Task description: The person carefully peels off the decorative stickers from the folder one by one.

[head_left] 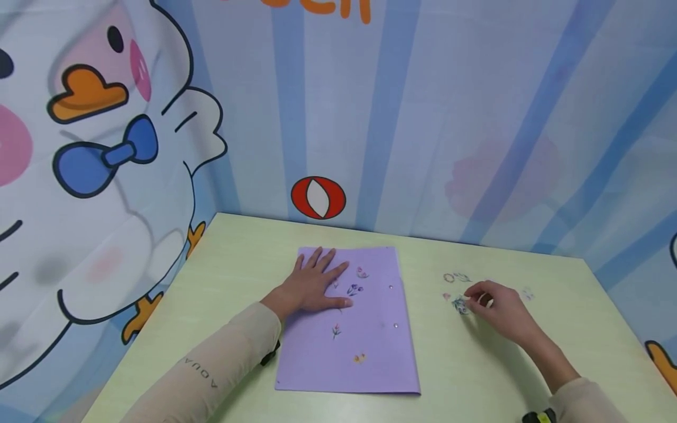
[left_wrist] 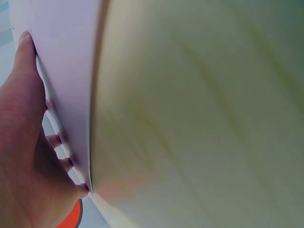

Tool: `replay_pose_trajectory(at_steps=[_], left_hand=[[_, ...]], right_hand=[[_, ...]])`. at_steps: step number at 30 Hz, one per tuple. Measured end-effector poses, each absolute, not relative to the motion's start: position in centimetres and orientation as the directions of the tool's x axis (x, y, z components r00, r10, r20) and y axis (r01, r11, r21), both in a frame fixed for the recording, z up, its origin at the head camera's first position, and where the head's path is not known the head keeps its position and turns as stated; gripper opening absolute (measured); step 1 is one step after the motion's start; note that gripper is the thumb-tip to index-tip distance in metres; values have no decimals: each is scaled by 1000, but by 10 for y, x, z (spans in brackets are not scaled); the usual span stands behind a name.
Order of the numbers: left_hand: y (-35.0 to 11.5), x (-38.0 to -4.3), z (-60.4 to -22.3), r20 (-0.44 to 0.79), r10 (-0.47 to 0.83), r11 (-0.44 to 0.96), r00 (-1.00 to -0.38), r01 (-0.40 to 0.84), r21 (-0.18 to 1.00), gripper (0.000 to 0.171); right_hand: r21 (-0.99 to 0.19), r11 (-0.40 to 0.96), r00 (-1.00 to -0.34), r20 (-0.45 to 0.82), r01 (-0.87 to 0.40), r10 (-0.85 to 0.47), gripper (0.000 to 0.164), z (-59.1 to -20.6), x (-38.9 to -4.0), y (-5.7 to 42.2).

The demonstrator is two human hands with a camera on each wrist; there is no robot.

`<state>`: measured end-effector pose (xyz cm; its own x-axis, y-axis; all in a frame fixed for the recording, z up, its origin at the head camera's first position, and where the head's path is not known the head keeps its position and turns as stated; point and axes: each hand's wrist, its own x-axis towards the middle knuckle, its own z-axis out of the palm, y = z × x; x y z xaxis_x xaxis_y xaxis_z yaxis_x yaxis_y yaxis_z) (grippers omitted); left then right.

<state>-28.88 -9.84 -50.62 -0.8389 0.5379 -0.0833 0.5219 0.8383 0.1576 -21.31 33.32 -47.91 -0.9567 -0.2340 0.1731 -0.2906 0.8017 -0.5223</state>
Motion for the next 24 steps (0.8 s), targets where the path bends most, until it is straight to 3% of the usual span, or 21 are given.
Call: replay_pose_trajectory(at_steps=[24], left_hand=[[-103, -293, -502, -92, 564, 821, -820, 545, 170, 99]], right_hand=[[-555, 747, -931, 218, -365, -293, 12, -481, -214, 292]])
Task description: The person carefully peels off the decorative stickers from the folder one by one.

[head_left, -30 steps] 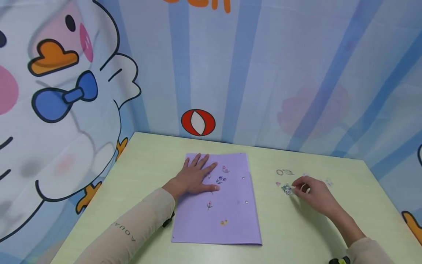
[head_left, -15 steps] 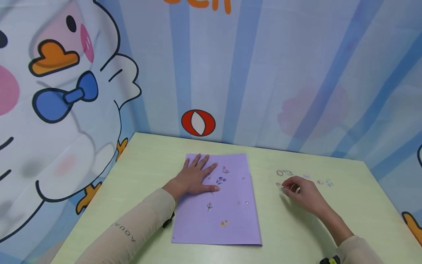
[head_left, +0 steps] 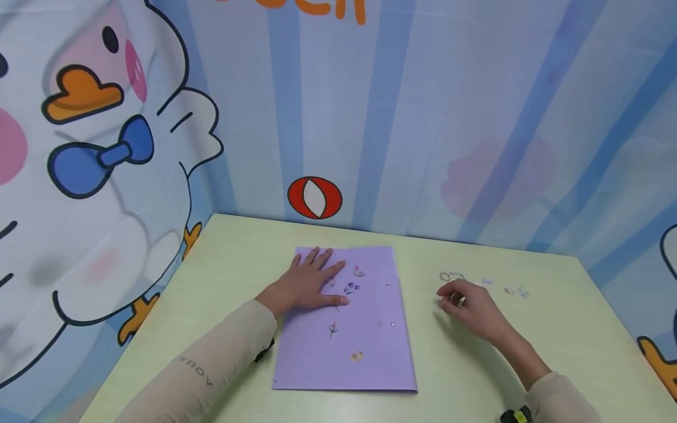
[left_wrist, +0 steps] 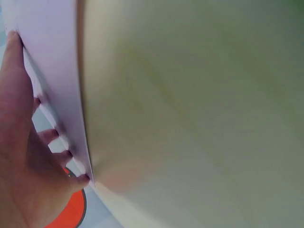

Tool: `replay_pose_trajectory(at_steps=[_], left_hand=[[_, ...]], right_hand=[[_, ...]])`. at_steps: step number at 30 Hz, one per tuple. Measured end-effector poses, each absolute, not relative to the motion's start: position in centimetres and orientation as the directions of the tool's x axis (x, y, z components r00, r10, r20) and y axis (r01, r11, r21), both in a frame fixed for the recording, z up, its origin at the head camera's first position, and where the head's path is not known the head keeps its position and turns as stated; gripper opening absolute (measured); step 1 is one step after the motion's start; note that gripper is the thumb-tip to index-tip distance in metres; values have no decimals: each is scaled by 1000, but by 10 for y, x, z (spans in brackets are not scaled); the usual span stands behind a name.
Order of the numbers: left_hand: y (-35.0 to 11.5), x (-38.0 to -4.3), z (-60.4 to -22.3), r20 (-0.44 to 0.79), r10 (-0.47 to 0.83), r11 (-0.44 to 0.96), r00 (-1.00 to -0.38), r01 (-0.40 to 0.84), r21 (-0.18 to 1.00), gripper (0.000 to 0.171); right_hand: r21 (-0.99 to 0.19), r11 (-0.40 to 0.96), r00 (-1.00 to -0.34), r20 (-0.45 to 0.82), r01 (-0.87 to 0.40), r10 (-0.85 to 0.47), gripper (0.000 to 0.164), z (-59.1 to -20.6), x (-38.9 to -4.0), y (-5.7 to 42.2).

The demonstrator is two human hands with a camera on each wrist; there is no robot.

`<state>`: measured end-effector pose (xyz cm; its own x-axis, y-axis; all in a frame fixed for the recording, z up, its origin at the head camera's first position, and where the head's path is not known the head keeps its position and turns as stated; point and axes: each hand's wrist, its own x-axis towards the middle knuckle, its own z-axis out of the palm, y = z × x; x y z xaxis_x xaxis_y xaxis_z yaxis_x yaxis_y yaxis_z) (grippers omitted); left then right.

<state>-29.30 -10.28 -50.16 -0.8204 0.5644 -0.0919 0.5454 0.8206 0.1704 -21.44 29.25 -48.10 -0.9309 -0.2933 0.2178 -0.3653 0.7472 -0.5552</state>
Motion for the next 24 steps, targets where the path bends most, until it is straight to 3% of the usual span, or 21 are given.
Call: replay_pose_trajectory(at_steps=[15, 24], left_hand=[[-123, -307, -506, 0, 605, 784, -796, 595, 176, 101], [-118, -304, -509, -45, 594, 800, -803, 584, 141, 101]], right_hand=[[-558, 699, -894, 282, -447, -347, 27, -482, -231, 251], [-566, 673, -877, 247, -476, -412, 35, -482, -249, 212]])
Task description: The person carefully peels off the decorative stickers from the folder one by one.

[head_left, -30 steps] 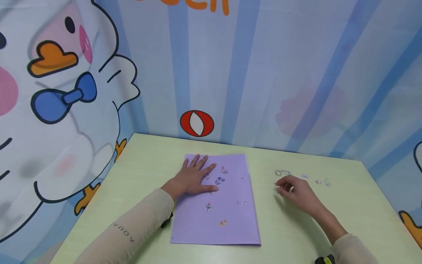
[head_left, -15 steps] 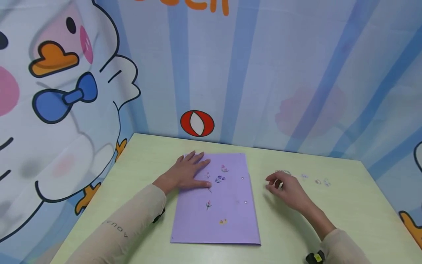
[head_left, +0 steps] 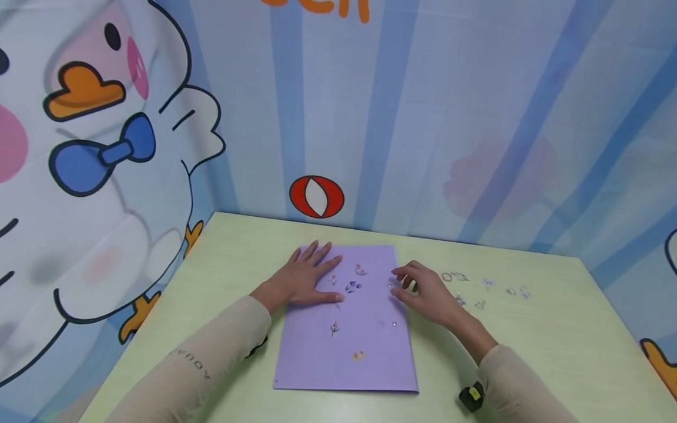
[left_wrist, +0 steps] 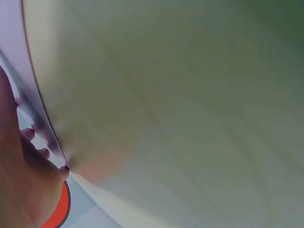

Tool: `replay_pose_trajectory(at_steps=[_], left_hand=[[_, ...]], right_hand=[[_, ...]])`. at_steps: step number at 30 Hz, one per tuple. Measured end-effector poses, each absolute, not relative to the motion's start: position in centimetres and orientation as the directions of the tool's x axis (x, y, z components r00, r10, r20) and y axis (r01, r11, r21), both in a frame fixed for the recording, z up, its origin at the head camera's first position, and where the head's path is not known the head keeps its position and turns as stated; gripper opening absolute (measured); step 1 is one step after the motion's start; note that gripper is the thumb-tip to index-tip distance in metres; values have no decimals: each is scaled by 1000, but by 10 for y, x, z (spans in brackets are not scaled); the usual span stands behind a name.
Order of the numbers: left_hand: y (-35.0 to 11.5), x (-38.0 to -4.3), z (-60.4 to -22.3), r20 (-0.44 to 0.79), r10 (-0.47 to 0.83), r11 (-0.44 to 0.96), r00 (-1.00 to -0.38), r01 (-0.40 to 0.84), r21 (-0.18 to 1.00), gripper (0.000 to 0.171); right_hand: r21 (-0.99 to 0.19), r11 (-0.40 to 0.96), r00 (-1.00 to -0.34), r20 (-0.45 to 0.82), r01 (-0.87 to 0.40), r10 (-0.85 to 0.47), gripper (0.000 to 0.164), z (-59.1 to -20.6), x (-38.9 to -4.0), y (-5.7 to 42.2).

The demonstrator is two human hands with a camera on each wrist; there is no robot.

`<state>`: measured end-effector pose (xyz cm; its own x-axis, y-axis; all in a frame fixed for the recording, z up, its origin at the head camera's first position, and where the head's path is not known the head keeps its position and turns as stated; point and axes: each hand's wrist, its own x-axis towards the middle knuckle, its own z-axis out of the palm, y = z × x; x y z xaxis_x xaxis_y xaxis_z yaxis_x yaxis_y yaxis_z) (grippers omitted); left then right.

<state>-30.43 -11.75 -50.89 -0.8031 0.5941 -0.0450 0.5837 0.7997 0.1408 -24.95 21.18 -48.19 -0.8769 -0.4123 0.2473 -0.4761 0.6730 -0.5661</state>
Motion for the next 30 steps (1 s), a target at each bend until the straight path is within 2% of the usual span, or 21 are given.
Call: replay_pose_trajectory(at_steps=[8, 15, 30], left_hand=[[-117, -303, -510, -64, 591, 805, -804, 582, 117, 102], [-117, -302, -509, -71, 583, 811, -809, 574, 113, 103], [-115, -299, -506, -64, 580, 814, -812, 572, 105, 103]], right_hand=[[-534, 643, -830, 260, -550, -494, 38, -484, -272, 187], [-496, 673, -828, 209, -548, -520, 40, -484, -288, 171], [-475, 700, -833, 148, -533, -533, 25, -494, -315, 154]])
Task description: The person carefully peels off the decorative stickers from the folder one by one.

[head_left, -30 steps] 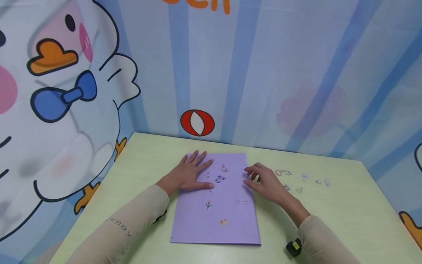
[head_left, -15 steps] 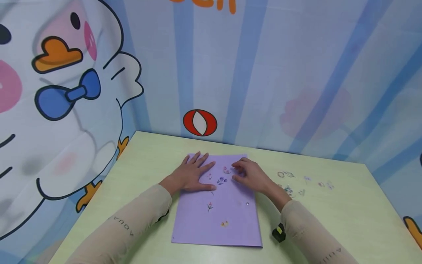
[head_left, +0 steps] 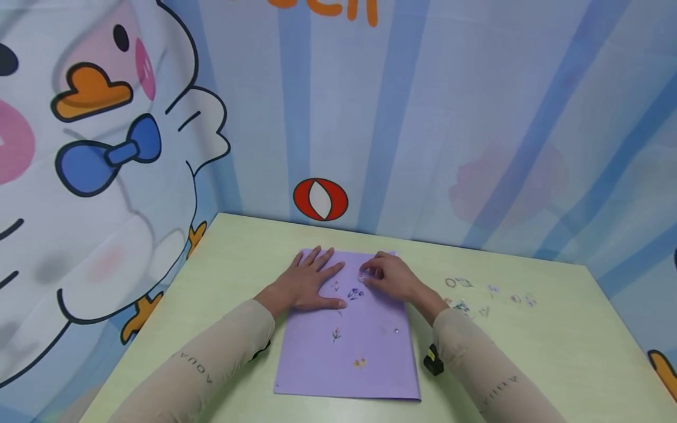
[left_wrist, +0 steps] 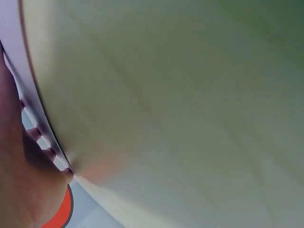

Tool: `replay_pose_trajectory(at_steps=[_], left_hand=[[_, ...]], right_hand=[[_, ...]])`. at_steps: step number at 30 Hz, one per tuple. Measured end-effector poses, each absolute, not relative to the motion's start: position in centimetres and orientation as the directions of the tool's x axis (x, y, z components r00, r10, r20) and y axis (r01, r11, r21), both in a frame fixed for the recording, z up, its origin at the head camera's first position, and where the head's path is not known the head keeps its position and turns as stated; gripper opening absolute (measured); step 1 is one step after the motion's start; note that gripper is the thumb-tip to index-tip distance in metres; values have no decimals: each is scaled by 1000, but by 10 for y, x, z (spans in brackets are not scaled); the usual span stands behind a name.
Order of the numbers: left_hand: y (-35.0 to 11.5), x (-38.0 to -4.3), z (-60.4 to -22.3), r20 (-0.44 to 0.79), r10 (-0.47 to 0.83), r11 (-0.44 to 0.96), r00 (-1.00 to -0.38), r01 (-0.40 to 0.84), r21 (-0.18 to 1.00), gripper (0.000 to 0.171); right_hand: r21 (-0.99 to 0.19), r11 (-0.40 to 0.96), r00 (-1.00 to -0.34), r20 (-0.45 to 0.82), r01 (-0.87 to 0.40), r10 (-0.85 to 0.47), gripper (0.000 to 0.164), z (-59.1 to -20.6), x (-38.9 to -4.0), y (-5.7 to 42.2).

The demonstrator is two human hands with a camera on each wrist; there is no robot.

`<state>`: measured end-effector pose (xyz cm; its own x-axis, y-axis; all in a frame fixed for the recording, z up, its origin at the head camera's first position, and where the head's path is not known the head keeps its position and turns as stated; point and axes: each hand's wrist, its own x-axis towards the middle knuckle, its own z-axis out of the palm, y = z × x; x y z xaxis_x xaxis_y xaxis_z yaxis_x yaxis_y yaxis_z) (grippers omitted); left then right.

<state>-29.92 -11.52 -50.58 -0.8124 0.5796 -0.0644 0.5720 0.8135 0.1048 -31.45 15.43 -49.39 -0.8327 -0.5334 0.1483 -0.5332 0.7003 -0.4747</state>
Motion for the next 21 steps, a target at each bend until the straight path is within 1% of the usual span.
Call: replay_pose_trajectory(at_steps=[10, 21], left_hand=[[-116, -299, -508, -62, 562, 826, -825, 554, 105, 104], [-114, -300, -508, -60, 568, 821, -821, 560, 109, 104]], right_hand=[[-472, 693, -826, 156, -545, -542, 19, -496, -321, 148], [-478, 696, -830, 145, -536, -539, 18, -495, -320, 149]])
